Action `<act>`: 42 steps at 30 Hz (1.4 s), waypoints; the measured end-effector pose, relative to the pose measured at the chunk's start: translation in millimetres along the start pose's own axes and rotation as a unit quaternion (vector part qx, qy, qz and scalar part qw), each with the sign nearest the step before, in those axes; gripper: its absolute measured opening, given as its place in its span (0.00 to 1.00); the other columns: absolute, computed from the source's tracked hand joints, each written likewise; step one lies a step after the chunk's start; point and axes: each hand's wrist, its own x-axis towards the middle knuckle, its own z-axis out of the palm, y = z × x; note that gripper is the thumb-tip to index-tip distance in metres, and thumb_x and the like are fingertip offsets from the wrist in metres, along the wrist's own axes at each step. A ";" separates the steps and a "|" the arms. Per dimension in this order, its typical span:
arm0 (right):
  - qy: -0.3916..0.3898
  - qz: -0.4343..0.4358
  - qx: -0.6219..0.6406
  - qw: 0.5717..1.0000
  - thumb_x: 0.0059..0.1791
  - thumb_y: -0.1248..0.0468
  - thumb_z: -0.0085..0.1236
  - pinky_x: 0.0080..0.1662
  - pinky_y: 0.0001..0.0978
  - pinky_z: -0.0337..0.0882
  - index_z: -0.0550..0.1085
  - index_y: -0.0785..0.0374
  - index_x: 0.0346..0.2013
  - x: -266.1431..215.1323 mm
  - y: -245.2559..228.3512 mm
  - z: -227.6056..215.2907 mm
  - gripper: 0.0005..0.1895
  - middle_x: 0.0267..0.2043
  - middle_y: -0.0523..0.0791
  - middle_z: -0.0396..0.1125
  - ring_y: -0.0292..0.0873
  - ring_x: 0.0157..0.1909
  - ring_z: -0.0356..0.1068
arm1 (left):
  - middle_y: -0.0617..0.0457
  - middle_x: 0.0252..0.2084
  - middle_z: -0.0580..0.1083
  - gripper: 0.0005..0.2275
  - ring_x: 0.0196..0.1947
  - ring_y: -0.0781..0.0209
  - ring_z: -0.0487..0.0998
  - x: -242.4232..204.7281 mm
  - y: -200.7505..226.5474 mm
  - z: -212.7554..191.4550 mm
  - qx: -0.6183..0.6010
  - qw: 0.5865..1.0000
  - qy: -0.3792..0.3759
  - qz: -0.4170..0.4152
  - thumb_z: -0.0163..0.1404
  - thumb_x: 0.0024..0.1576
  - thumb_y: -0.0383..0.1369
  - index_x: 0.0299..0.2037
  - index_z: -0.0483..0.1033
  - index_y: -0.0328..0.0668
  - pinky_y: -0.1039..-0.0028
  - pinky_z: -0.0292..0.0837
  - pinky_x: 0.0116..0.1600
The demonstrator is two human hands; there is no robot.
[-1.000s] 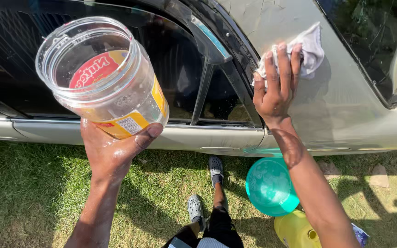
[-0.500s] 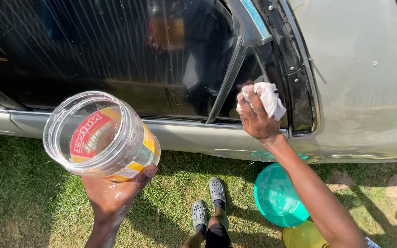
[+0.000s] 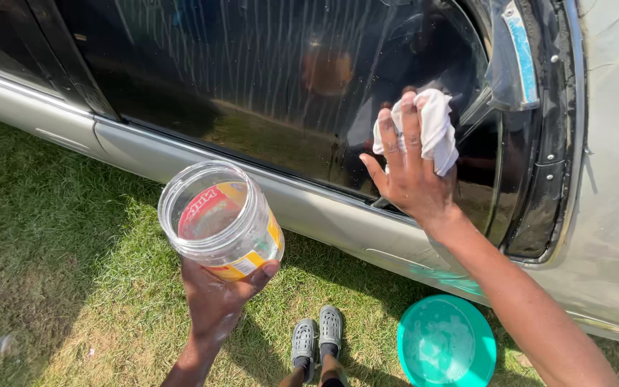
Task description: The person washes a car by pouring water from a jug into a basin, dipping a cloth into the soapy water, and scrubbing the car's body, windows, and hood before rinsing a portion with water poured from the basin.
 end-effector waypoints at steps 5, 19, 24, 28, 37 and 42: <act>0.071 0.013 0.088 0.993 0.59 0.46 0.56 0.74 0.55 0.50 0.55 0.67 0.74 95.9 -27.5 20.7 0.39 0.75 0.62 0.42 0.62 0.76 0.42 | 0.44 0.50 0.76 0.35 0.48 0.58 0.81 -3.7 3.8 2.9 0.071 0.997 0.032 0.023 0.67 0.42 0.38 0.57 0.65 0.29 0.70 0.81 0.53; 0.070 0.207 -0.032 0.975 0.57 0.48 0.46 0.76 0.61 0.39 0.47 0.71 0.71 72.8 -13.8 11.1 0.38 0.73 0.64 0.37 0.67 0.76 0.31 | 0.47 0.52 0.75 0.37 0.51 0.59 0.78 32.7 9.8 -73.1 -0.009 0.999 0.048 -0.009 0.69 0.38 0.37 0.58 0.65 0.32 0.68 0.75 0.57; 0.119 0.188 -0.038 0.974 0.56 0.44 0.44 0.78 0.57 0.45 0.49 0.69 0.71 187.1 -64.0 51.6 0.39 0.73 0.62 0.38 0.66 0.76 0.35 | 0.47 0.52 0.75 0.37 0.51 0.58 0.78 72.3 -8.4 -115.1 0.006 1.000 0.029 0.000 0.69 0.38 0.36 0.58 0.66 0.31 0.67 0.74 0.58; 0.047 0.136 0.052 0.988 0.59 0.48 0.49 0.74 0.56 0.50 0.51 0.75 0.70 266.3 -133.1 74.2 0.38 0.72 0.66 0.40 0.69 0.74 0.38 | 0.46 0.52 0.76 0.38 0.51 0.57 0.78 104.7 -15.2 -148.8 -0.017 1.000 0.004 -0.021 0.68 0.37 0.36 0.59 0.66 0.29 0.67 0.74 0.58; 0.100 -0.012 0.097 0.990 0.59 0.57 0.49 0.74 0.42 0.58 0.51 0.74 0.72 354.0 -236.9 162.8 0.33 0.77 0.57 0.43 0.54 0.78 0.44 | 0.44 0.53 0.74 0.40 0.53 0.56 0.78 120.7 -59.9 -187.0 -0.020 0.999 -0.016 -0.020 0.68 0.38 0.37 0.60 0.62 0.29 0.67 0.75 0.58; 0.047 -0.140 0.031 0.989 0.58 0.58 0.53 0.59 0.29 0.65 0.58 0.72 0.70 252.9 -257.7 172.1 0.31 0.75 0.51 0.50 0.41 0.74 0.53 | 0.44 0.55 0.73 0.41 0.54 0.55 0.77 118.1 -66.7 -193.3 -0.076 0.996 -0.042 -0.010 0.69 0.39 0.36 0.62 0.60 0.30 0.65 0.75 0.60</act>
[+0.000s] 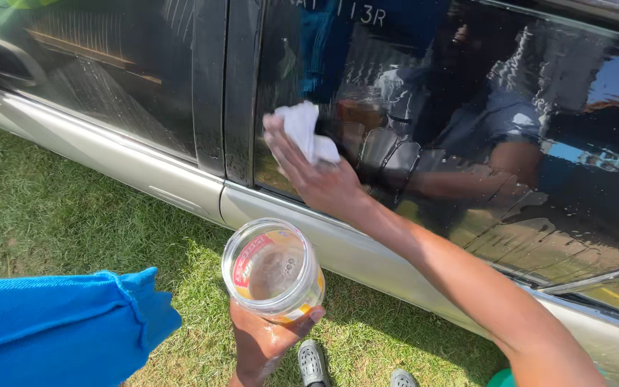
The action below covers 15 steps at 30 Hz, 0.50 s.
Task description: The person washes a car by pouring water from a jug into a basin, dipping a cloth into the soapy water, and scrubbing the car's body, windows, and hood before rinsing a portion with water poured from the basin.
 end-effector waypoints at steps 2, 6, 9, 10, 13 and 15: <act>-0.046 -0.083 -0.016 0.995 0.54 0.63 0.51 0.63 0.32 0.69 0.67 0.69 0.62 -50.3 2.5 -7.7 0.22 0.67 0.49 0.58 0.42 0.66 0.65 | 0.44 0.56 0.72 0.42 0.55 0.55 0.77 3.2 -1.0 -3.1 -0.011 1.000 -0.005 -0.001 0.69 0.39 0.36 0.62 0.59 0.31 0.65 0.74 0.60; 0.004 -0.028 0.138 0.990 0.44 0.69 0.59 0.58 0.40 0.71 0.77 0.59 0.49 -133.1 39.6 -47.0 0.17 0.54 0.44 0.69 0.45 0.57 0.69 | 0.44 0.54 0.75 0.41 0.54 0.55 0.79 14.1 -1.9 -18.1 0.068 0.997 -0.028 0.010 0.69 0.37 0.34 0.62 0.61 0.30 0.66 0.75 0.61; 0.046 0.129 0.158 0.978 0.49 0.59 0.69 0.54 0.50 0.68 0.70 0.62 0.53 -139.6 76.4 -73.8 0.22 0.53 0.52 0.59 0.53 0.57 0.62 | 0.44 0.55 0.75 0.41 0.54 0.55 0.79 23.6 -5.4 -16.0 0.116 0.993 -0.016 0.006 0.70 0.36 0.33 0.62 0.62 0.31 0.66 0.75 0.61; 0.058 0.173 0.068 0.981 0.52 0.54 0.65 0.59 0.55 0.64 0.68 0.64 0.58 -134.5 85.3 -85.6 0.27 0.59 0.56 0.54 0.57 0.62 0.58 | 0.44 0.55 0.75 0.41 0.54 0.55 0.79 25.5 -4.7 -12.2 0.117 0.993 -0.018 0.003 0.70 0.36 0.33 0.62 0.62 0.31 0.66 0.75 0.61; 0.094 0.273 -0.113 0.951 0.58 0.48 0.54 0.68 0.55 0.52 0.63 0.65 0.70 -93.6 100.8 -93.6 0.32 0.72 0.56 0.43 0.60 0.73 0.44 | 0.42 0.55 0.70 0.42 0.54 0.54 0.75 36.5 5.0 4.2 0.093 0.994 0.052 0.020 0.69 0.35 0.33 0.60 0.57 0.28 0.66 0.73 0.59; 0.103 0.308 -0.150 0.934 0.57 0.47 0.53 0.69 0.58 0.52 0.62 0.70 0.66 -55.8 90.3 -75.7 0.33 0.71 0.58 0.44 0.61 0.73 0.44 | 0.43 0.52 0.68 0.45 0.52 0.55 0.75 47.2 17.4 10.6 0.200 0.975 0.093 -0.028 0.69 0.32 0.35 0.59 0.54 0.27 0.68 0.76 0.55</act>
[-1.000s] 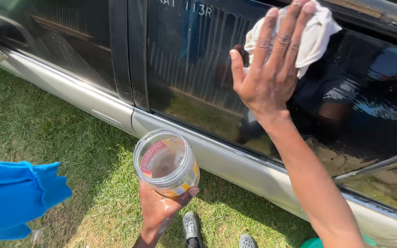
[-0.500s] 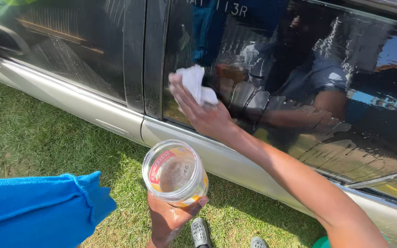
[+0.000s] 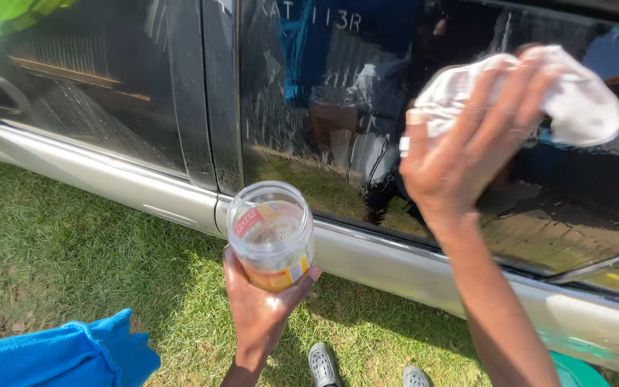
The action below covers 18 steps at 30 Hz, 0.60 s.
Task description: The person washes a car by pouring water from a jug into a basin, dipping a cloth into the soapy water, and scrubbing the car's body, windows, and hood before rinsing a portion with water poured from the basin.
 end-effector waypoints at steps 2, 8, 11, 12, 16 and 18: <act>-0.076 -0.051 0.053 0.994 0.55 0.49 0.52 0.67 0.58 0.55 0.62 0.77 0.64 1.8 -50.2 19.6 0.35 0.70 0.62 0.50 0.61 0.72 0.47 | 0.43 0.52 0.69 0.43 0.52 0.54 0.76 18.7 9.7 5.4 0.005 1.000 0.014 0.019 0.68 0.35 0.36 0.59 0.55 0.26 0.68 0.77 0.54; -0.111 -0.395 0.051 0.911 0.50 0.52 0.47 0.68 0.44 0.55 0.58 0.58 0.68 -56.3 -51.6 13.5 0.32 0.69 0.42 0.57 0.46 0.70 0.54 | 0.41 0.52 0.70 0.37 0.50 0.54 0.77 35.6 15.3 2.1 0.078 0.988 0.052 0.122 0.67 0.42 0.38 0.58 0.61 0.25 0.68 0.77 0.54; -0.087 -0.357 -0.018 0.930 0.44 0.48 0.52 0.63 0.54 0.57 0.57 0.50 0.61 -73.0 26.4 -12.8 0.33 0.65 0.46 0.57 0.54 0.66 0.57 | 0.39 0.52 0.69 0.37 0.50 0.54 0.76 34.2 4.9 -1.9 0.122 0.979 0.054 0.153 0.68 0.41 0.37 0.57 0.61 0.25 0.68 0.76 0.53; -0.076 -0.336 -0.051 0.937 0.42 0.45 0.55 0.60 0.59 0.59 0.56 0.46 0.58 -73.6 57.7 -28.4 0.34 0.63 0.48 0.57 0.57 0.64 0.58 | 0.39 0.51 0.69 0.37 0.50 0.54 0.76 32.7 2.3 -3.6 0.152 0.975 0.049 0.153 0.68 0.40 0.37 0.56 0.61 0.25 0.69 0.76 0.52; -0.121 0.079 0.033 0.989 0.57 0.44 0.41 0.73 0.64 0.46 0.58 0.71 0.71 -54.8 128.0 -79.1 0.38 0.74 0.63 0.46 0.68 0.76 0.42 | 0.40 0.52 0.70 0.38 0.50 0.55 0.76 23.8 -5.6 -0.7 0.111 0.987 0.025 0.111 0.68 0.41 0.37 0.57 0.59 0.25 0.70 0.75 0.53; -0.112 0.175 0.024 0.978 0.57 0.44 0.38 0.71 0.63 0.44 0.53 0.72 0.70 -47.6 103.6 -68.3 0.38 0.72 0.62 0.45 0.67 0.74 0.43 | 0.39 0.52 0.69 0.38 0.51 0.54 0.76 17.0 -5.0 5.4 0.117 0.983 0.027 0.138 0.68 0.41 0.37 0.57 0.60 0.25 0.70 0.76 0.54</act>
